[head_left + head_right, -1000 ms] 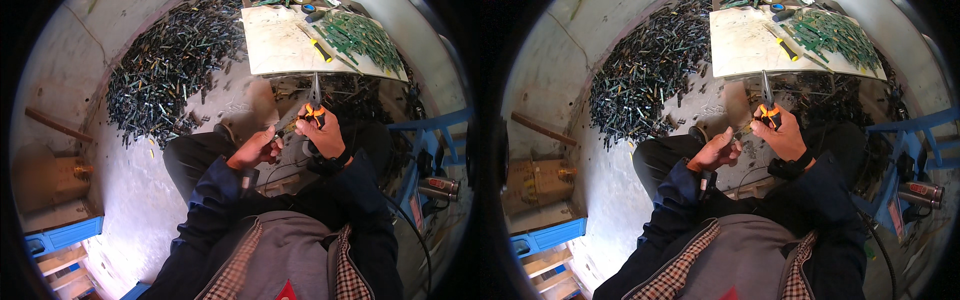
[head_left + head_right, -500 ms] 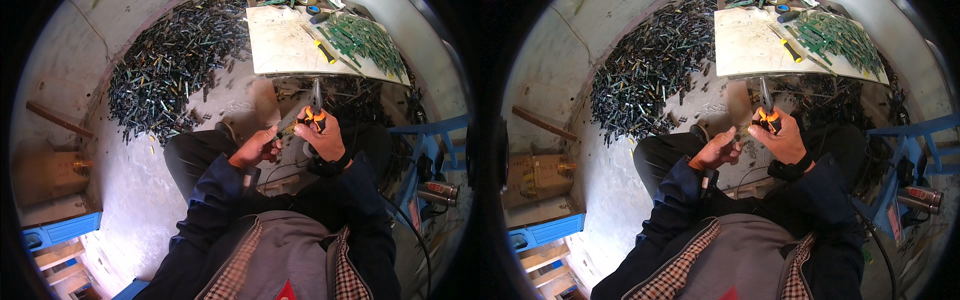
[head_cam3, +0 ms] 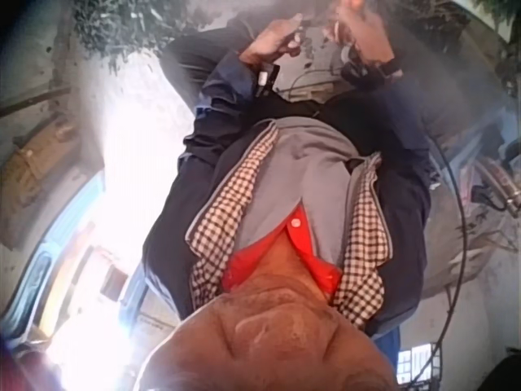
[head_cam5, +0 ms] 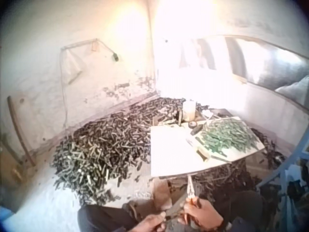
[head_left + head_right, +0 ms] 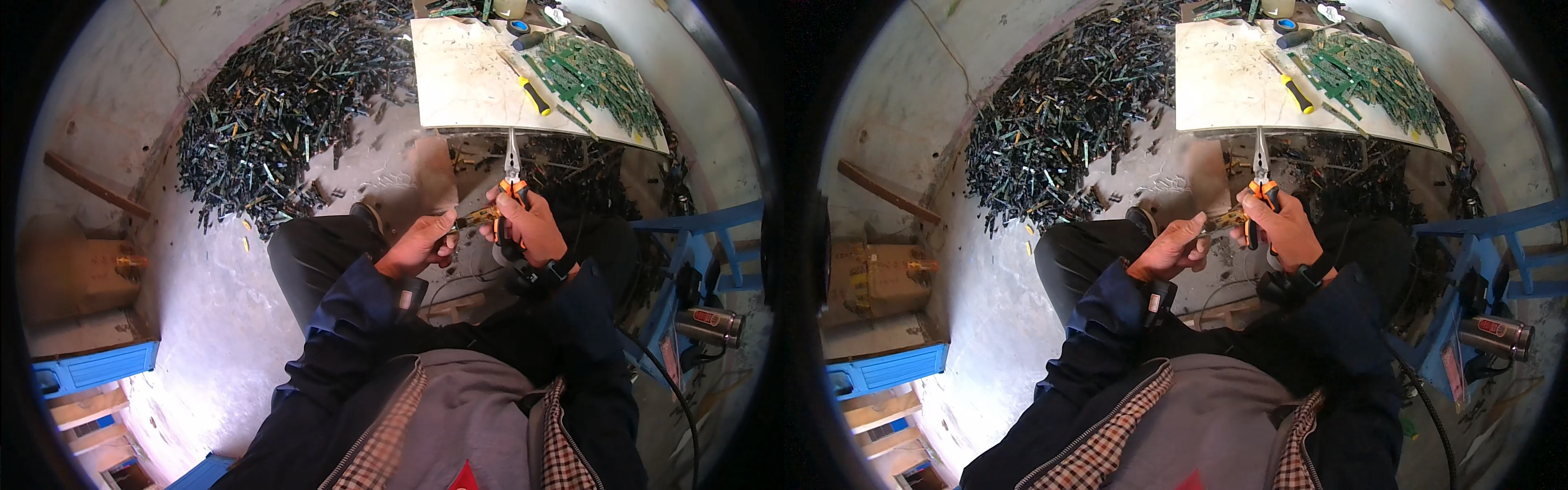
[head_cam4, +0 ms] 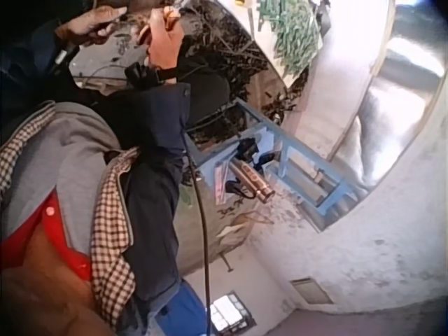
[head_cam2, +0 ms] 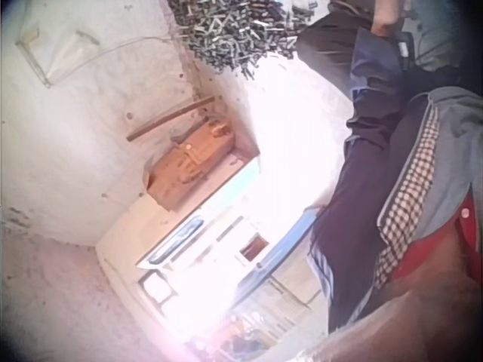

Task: The person sits on the floor and uses a screwdriver and pliers to disassemble small green circuit boards. They pry off components and strip wires, dropping the separated pieces onto a large pile on the floor.

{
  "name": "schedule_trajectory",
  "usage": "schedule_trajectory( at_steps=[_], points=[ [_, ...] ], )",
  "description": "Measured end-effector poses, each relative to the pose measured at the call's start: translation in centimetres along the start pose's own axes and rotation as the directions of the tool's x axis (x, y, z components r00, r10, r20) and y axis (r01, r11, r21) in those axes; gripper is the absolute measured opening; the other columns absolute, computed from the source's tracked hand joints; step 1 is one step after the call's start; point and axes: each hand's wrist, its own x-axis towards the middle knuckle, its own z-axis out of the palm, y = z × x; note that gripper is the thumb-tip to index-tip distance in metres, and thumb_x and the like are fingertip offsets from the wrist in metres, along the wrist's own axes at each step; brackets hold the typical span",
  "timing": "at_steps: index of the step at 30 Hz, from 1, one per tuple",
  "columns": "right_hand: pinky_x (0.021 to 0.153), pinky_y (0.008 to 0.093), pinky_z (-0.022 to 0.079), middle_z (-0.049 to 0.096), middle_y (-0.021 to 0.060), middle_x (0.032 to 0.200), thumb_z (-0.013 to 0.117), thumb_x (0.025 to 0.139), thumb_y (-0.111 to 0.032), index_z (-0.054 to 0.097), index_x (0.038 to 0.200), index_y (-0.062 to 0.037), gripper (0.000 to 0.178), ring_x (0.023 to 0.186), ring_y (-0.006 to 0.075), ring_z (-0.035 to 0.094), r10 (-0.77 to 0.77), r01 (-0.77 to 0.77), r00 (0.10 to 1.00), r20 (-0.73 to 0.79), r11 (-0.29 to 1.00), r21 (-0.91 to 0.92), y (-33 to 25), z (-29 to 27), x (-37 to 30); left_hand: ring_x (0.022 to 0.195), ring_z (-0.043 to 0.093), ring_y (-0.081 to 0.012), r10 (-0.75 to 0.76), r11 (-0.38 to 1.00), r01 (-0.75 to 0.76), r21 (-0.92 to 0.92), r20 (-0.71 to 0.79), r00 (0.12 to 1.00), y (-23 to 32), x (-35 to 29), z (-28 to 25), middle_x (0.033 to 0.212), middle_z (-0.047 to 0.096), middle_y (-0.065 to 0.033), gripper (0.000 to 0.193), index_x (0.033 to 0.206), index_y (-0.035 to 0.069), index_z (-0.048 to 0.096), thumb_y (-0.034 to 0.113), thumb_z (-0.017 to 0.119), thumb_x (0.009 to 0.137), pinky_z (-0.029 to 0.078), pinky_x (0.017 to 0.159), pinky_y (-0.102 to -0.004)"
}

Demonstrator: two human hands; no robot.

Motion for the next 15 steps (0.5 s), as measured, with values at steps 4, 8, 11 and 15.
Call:
schedule_trajectory(
  at_steps=[4,8,11,15],
  points=[
    [0.065,0.0293,0.055,0.060,0.0083,0.093,0.060,0.091,-0.016,0.053,0.108,-0.0006,0.024,0.071,0.0165,0.063,-0.038,0.038,0.999,-0.004,0.999,0.013,0.4,-0.4,0.4,0.045,0.031,-0.0090,-0.012,1.000,0.011,-0.020,-0.065,0.998,0.1,-0.1,0.4,0.054,0.039,0.0008,0.050,0.065,0.009,0.050,0.050,0.049,0.093,0.030,0.047,-0.0255],
    [0.068,0.0292,0.054,0.061,0.0099,0.096,0.059,0.090,-0.013,0.053,0.110,-0.0014,0.024,0.078,0.0154,0.061,-0.104,0.102,0.993,0.056,0.994,0.037,1.0,-0.8,1.0,0.049,0.037,-0.0093,-0.047,0.999,0.047,-0.023,-0.021,0.999,-0.1,-0.1,-0.1,0.059,0.041,0.0008,0.050,0.068,0.008,0.050,0.052,0.047,0.093,0.032,0.046,-0.0241],
    [0.070,0.0291,0.054,0.062,0.0104,0.096,0.057,0.090,-0.011,0.054,0.111,-0.0020,0.023,0.082,0.0148,0.060,-0.121,0.118,0.990,0.074,0.992,0.043,0.8,-0.8,1.2,0.049,0.037,-0.0093,-0.063,0.998,0.063,-0.024,-0.014,0.998,-0.1,-0.1,-0.1,0.059,0.042,0.0004,0.052,0.070,0.008,0.051,0.054,0.047,0.092,0.032,0.046,-0.0241],
    [0.071,0.0304,0.053,0.061,0.0098,0.096,0.056,0.091,-0.010,0.054,0.112,-0.0028,0.022,0.084,0.0147,0.060,-0.143,0.144,0.983,0.112,0.990,0.002,0.9,-1.7,1.7,0.046,0.031,-0.0094,-0.073,0.997,0.072,-0.016,-0.074,0.995,0.3,-0.5,1.0,0.058,0.041,0.0006,0.050,0.069,0.010,0.053,0.055,0.051,0.090,0.028,0.047,-0.0268]
  ],
)
